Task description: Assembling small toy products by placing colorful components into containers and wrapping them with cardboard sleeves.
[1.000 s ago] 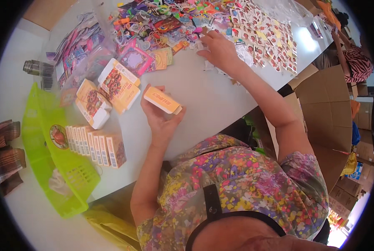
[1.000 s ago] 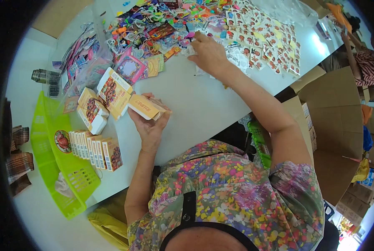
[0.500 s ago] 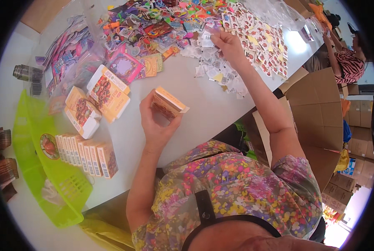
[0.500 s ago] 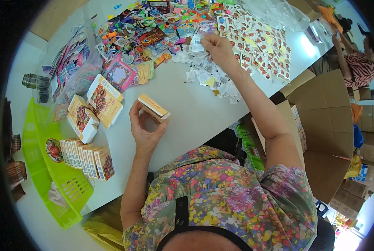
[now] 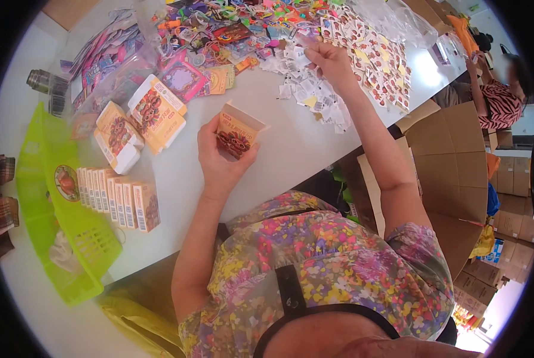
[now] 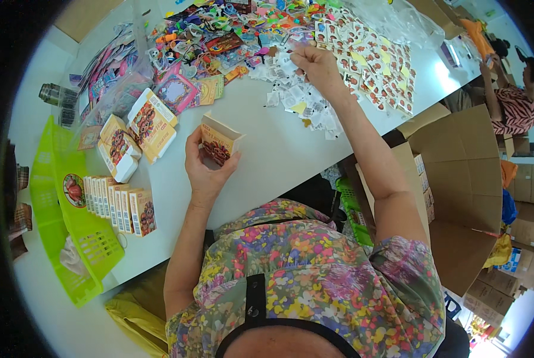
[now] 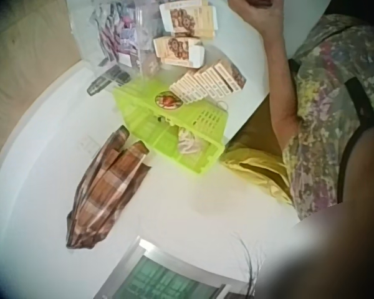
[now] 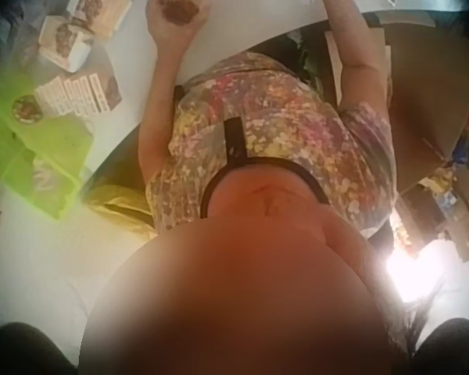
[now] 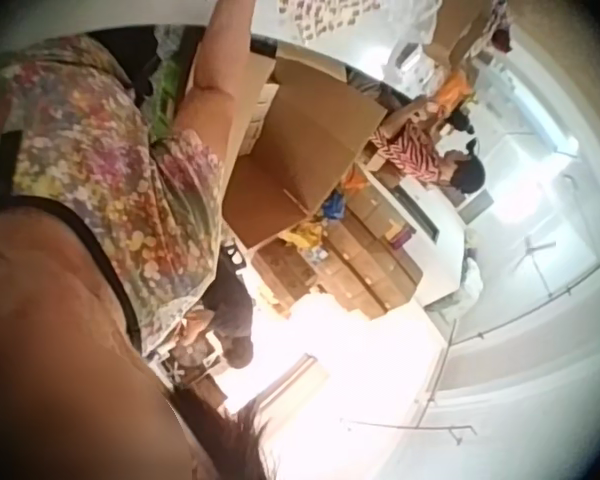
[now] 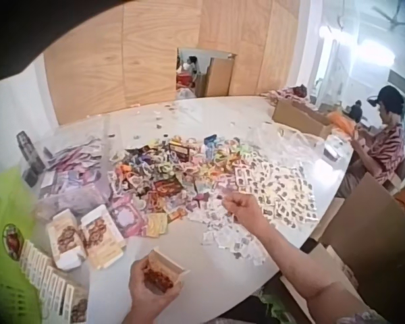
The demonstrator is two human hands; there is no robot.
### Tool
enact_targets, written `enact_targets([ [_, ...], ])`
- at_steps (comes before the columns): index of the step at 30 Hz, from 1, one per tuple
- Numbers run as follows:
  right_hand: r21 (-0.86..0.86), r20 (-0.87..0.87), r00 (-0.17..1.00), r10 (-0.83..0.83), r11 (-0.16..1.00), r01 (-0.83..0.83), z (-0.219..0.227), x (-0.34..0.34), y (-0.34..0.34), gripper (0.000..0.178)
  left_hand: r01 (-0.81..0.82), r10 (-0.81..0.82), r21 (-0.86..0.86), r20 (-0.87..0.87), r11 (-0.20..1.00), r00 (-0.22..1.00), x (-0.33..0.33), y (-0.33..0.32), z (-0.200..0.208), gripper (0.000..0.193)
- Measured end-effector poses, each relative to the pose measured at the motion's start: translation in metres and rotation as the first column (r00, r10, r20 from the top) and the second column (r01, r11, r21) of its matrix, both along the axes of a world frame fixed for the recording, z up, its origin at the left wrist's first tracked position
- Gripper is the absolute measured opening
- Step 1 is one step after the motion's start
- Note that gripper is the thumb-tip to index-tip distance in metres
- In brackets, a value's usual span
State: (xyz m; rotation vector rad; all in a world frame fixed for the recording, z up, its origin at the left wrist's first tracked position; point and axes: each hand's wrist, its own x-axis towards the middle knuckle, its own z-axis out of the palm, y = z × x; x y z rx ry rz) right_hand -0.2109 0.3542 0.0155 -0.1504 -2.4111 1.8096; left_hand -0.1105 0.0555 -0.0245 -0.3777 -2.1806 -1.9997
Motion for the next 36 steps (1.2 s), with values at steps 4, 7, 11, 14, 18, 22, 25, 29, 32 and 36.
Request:
enact_targets([
  [4, -0.103, 0.013, 1.0, -0.01, 0.995, 0.011, 0.013, 0.013, -0.016, 0.014, -0.063, 0.051, -0.138, -0.091, 0.988, 0.995, -0.001, -0.001, -0.003, 0.076],
  [7, -0.193, -0.017, 0.997, 0.076, 0.978, -0.078, 0.058, 0.048, -0.064, 0.013, -0.124, 0.12, -0.102, -0.046, 0.987, 0.992, 0.001, 0.001, -0.004, 0.073],
  [11, -0.012, -0.085, 0.945, 0.315, 0.948, -0.317, 0.072, 0.08, -0.115, 0.009, -0.215, 0.164, -0.258, -0.207, 0.942, 0.965, -0.002, 0.004, 0.007, 0.071],
  [14, 0.386, -0.279, 0.897, 0.343, 0.895, -0.222, 0.066, 0.073, -0.121, 0.006, -0.285, 0.227, -0.317, -0.208, 0.905, 0.951, -0.001, 0.005, 0.011, 0.07],
  [18, 0.75, -0.361, 0.765, 0.533, 0.653, -0.101, 0.061, 0.07, -0.12, 0.011, -0.299, 0.214, -0.307, -0.283, 0.904, 0.935, 0.001, 0.003, 0.013, 0.068],
  [22, 0.858, -0.181, 0.785, 0.592, 0.485, -0.168, 0.068, 0.08, -0.136, 0.016, -0.276, 0.192, -0.323, -0.269, 0.905, 0.944, 0.0, 0.002, 0.013, 0.069],
  [25, 0.58, -0.309, 0.721, 0.62, 0.724, -0.373, 0.07, 0.061, -0.129, 0.022, -0.27, 0.246, -0.203, -0.135, 0.941, 0.96, 0.002, 0.0, 0.011, 0.071],
  [29, 0.284, -0.129, 0.852, 0.507, 0.842, -0.458, 0.068, 0.009, -0.126, 0.025, -0.254, 0.24, -0.147, -0.109, 0.956, 0.965, 0.0, -0.004, 0.0, 0.073],
  [32, 0.48, -0.174, 0.866, 0.469, 0.808, -0.342, 0.024, -0.03, -0.133, 0.027, -0.219, 0.212, -0.135, -0.065, 0.966, 0.975, -0.001, -0.002, 0.001, 0.073],
  [36, 0.808, -0.174, 0.753, 0.635, 0.529, -0.259, 0.004, -0.041, -0.146, 0.028, -0.177, 0.164, -0.171, -0.087, 0.969, 0.983, -0.002, -0.004, 0.0, 0.078],
])
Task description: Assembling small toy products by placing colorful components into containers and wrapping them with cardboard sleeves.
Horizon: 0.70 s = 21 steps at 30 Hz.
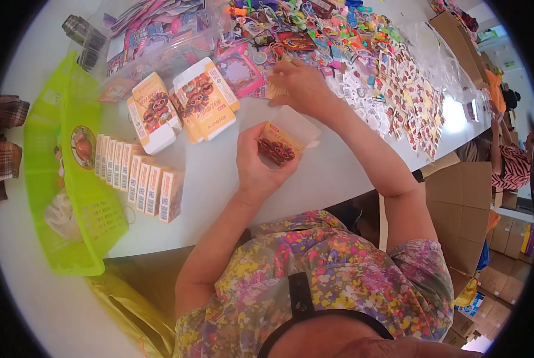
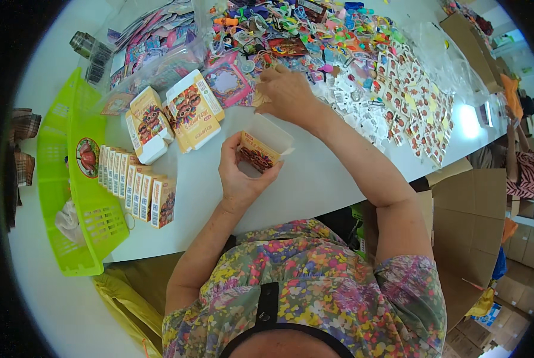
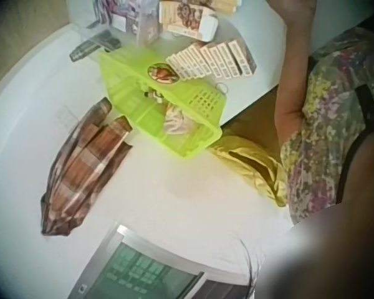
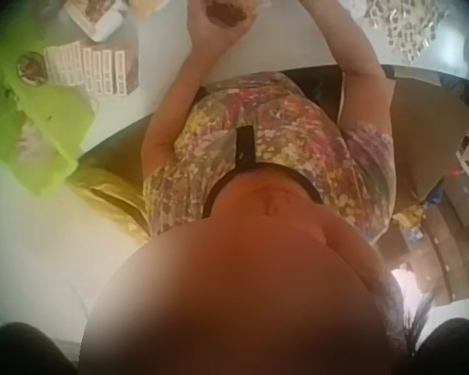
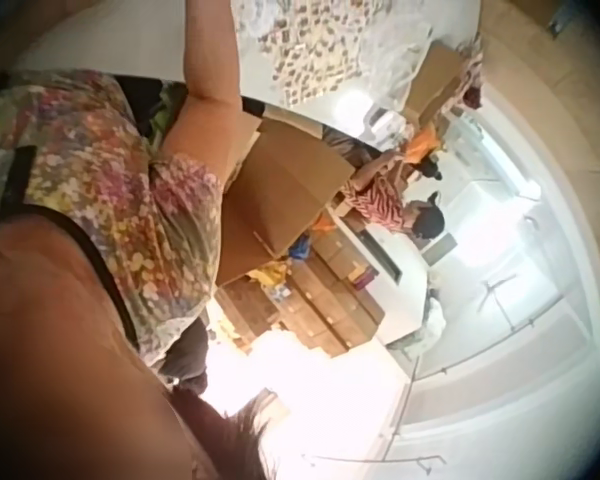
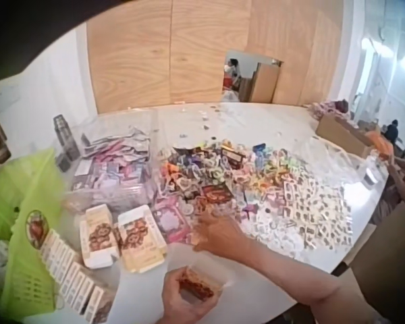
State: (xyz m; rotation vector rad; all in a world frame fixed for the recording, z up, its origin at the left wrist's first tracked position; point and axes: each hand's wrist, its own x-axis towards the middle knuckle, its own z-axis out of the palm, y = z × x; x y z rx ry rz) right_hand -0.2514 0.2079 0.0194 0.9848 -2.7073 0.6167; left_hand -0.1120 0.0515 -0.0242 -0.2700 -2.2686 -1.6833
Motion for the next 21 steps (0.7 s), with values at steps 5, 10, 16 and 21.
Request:
enact_targets([
  [5, 0.13, -0.049, 0.994, 0.097, 0.987, -0.09, -0.003, 0.007, 0.013, 0.019, 0.001, -0.001, -0.003, 0.012, 1.0, 1.0, -0.001, -0.001, 0.002, 0.077],
  [10, 0.027, -0.211, 0.975, 0.063, 0.998, -0.059, 0.021, 0.002, 0.034, 0.011, 0.019, -0.02, 0.025, 0.025, 0.999, 0.999, 0.0, -0.002, 0.002, 0.076],
  [16, -0.196, 0.32, 0.929, -0.185, 0.947, 0.256, 0.038, 0.014, 0.046, 0.014, 0.016, -0.019, 0.056, 0.063, 0.998, 0.998, -0.003, 0.0, 0.008, 0.074],
  [21, -0.448, 0.407, 0.913, 0.03, 0.878, 0.171, 0.11, 0.06, 0.043, 0.015, -0.089, 0.084, -0.064, -0.078, 0.994, 0.993, -0.003, 0.001, 0.007, 0.07],
])
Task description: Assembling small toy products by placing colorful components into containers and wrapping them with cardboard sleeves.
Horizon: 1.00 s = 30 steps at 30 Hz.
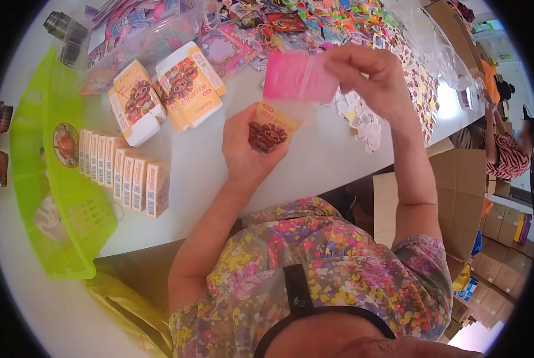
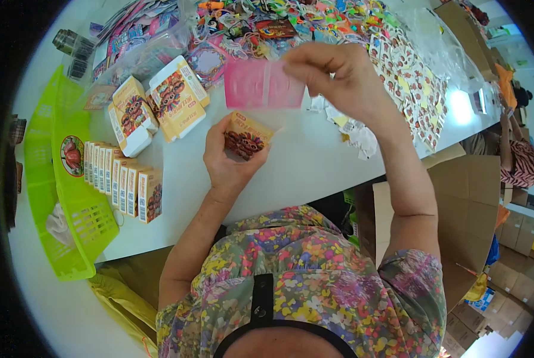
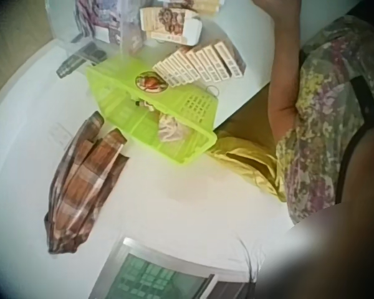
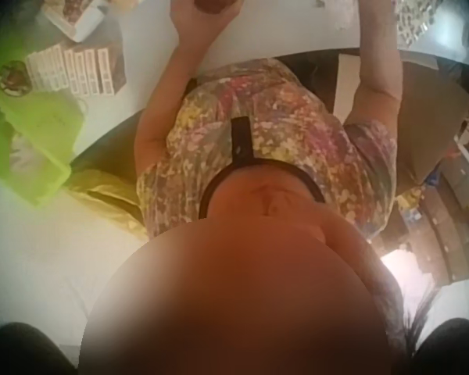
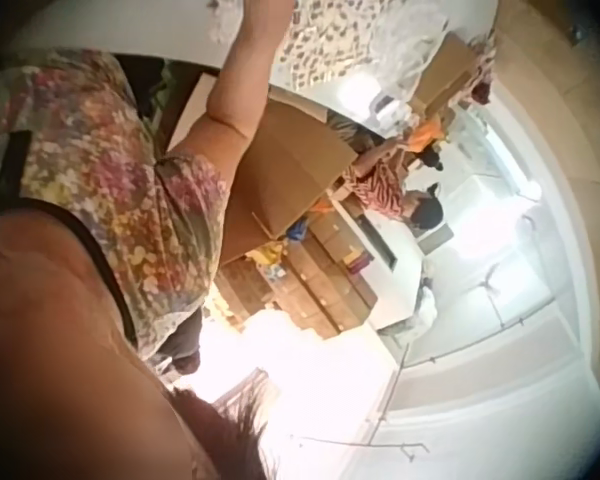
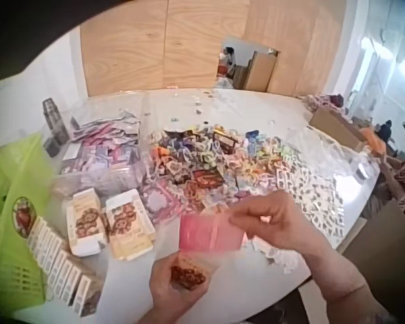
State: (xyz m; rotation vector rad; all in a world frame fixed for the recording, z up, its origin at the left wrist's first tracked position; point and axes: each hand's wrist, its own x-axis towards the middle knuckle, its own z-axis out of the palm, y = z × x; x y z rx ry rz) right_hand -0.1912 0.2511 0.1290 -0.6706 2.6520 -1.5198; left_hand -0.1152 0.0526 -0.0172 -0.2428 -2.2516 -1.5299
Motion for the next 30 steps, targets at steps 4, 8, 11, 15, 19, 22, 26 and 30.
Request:
enact_targets([
  [4, 0.538, -0.325, 0.915, 0.241, 0.843, -0.031, 0.007, 0.021, 0.003, 0.012, 0.002, -0.005, -0.075, -0.044, 0.997, 0.999, 0.001, -0.001, -0.002, 0.073],
  [8, 0.624, -0.35, 0.907, 0.234, 0.781, 0.039, 0.016, 0.033, 0.009, 0.009, -0.025, 0.026, 0.013, -0.082, 1.0, 0.996, 0.0, 0.003, -0.006, 0.07],
  [11, 0.572, -0.356, 0.911, 0.207, 0.819, 0.038, 0.018, 0.036, 0.015, 0.007, -0.012, 0.009, -0.041, -0.078, 0.999, 0.997, 0.002, 0.002, -0.003, 0.071],
  [15, 0.695, -0.278, 0.902, 0.331, 0.717, -0.05, 0.013, 0.037, 0.009, 0.006, 0.032, -0.04, -0.089, -0.09, 0.995, 0.995, 0.003, 0.003, 0.002, 0.069],
  [19, 0.659, -0.261, 0.909, 0.325, 0.748, -0.078, 0.004, 0.032, 0.002, 0.009, 0.086, -0.087, -0.032, -0.04, 0.996, 0.995, 0.005, 0.003, -0.001, 0.07],
  [22, 0.655, -0.219, 0.95, 0.223, 0.755, -0.026, -0.003, 0.031, 0.0, 0.012, 0.1, -0.108, -0.078, -0.104, 0.992, 0.989, 0.003, 0.005, 0.0, 0.07],
  [26, 0.468, -0.418, 0.898, 0.14, 0.88, 0.081, -0.027, 0.037, -0.009, 0.022, 0.169, -0.17, 0.019, 0.033, 0.985, 0.985, 0.006, 0.009, -0.002, 0.071],
  [30, 0.388, -0.502, 0.855, 0.126, 0.917, 0.093, -0.04, 0.052, -0.014, 0.027, 0.151, -0.219, 0.286, 0.225, 0.946, 0.949, 0.008, 0.006, -0.009, 0.075],
])
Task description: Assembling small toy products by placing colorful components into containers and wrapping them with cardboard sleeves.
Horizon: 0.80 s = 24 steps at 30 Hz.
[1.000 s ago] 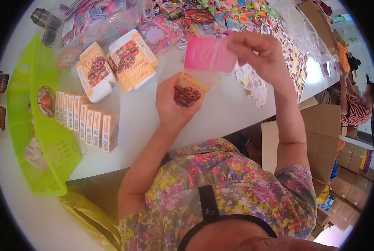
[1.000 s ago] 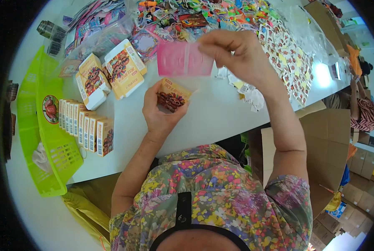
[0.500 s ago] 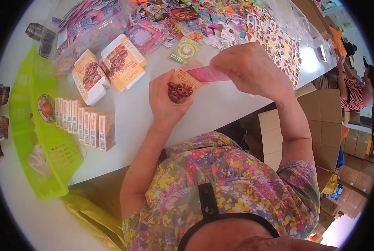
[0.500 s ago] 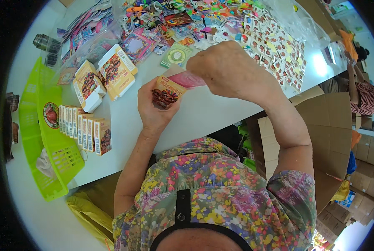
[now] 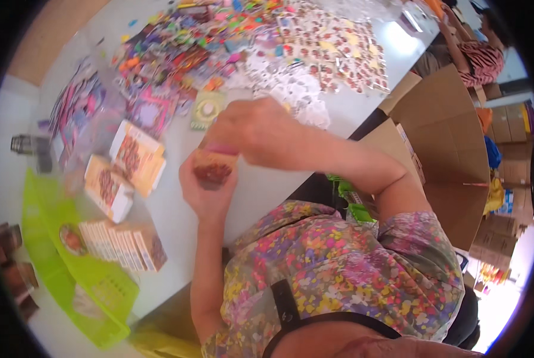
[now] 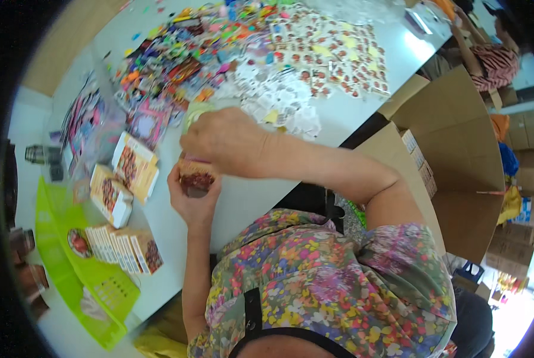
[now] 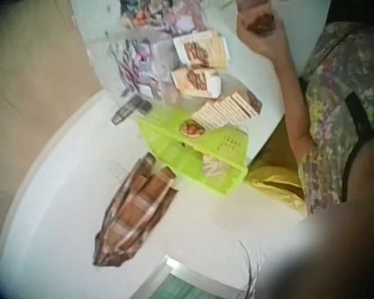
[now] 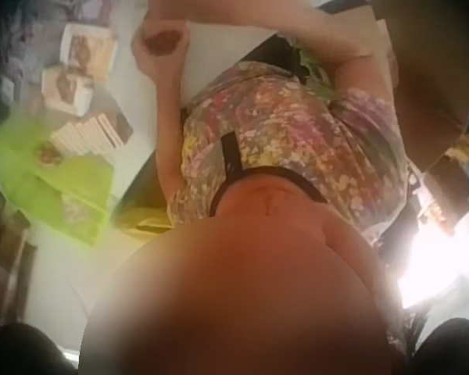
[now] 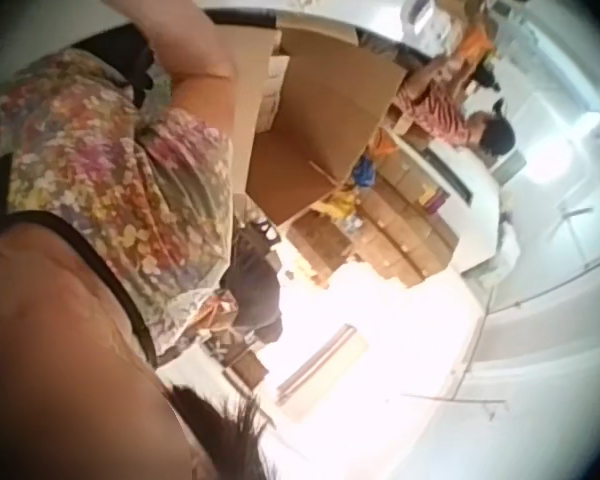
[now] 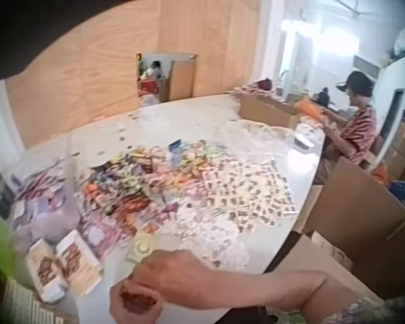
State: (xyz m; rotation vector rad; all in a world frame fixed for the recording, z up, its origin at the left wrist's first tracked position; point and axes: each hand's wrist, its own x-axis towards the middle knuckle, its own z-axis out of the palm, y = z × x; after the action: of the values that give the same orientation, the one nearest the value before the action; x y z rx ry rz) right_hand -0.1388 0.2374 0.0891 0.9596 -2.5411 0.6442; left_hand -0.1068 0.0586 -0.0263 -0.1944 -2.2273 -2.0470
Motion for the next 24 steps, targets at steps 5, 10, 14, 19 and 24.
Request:
enact_targets([
  [5, -0.111, 0.007, 0.999, -0.036, 0.993, 0.036, -0.021, 0.005, -0.003, 0.019, 0.053, -0.062, -0.079, -0.118, 0.995, 0.991, 0.003, 0.002, 0.01, 0.073],
  [10, -0.303, 0.24, 0.87, -0.43, 0.818, 0.488, -0.045, -0.045, 0.083, 0.022, 0.003, -0.006, -0.127, -0.02, 0.992, 1.0, 0.004, 0.001, 0.014, 0.071],
  [14, -0.01, 0.088, 0.742, -0.665, 0.744, 0.668, -0.068, -0.073, 0.156, 0.027, 0.026, -0.033, -0.125, -0.054, 0.992, 0.998, 0.0, 0.004, 0.014, 0.071],
  [19, 0.213, -0.01, 0.666, -0.746, 0.649, 0.73, -0.084, -0.088, 0.159, 0.026, 0.015, -0.019, -0.095, -0.045, 0.995, 0.999, 0.0, 0.0, 0.007, 0.071],
  [24, 0.085, 0.172, 0.704, -0.689, 0.723, 0.686, -0.078, -0.088, 0.165, 0.027, 0.028, -0.034, -0.092, -0.057, 0.995, 0.998, -0.001, 0.004, 0.014, 0.071],
])
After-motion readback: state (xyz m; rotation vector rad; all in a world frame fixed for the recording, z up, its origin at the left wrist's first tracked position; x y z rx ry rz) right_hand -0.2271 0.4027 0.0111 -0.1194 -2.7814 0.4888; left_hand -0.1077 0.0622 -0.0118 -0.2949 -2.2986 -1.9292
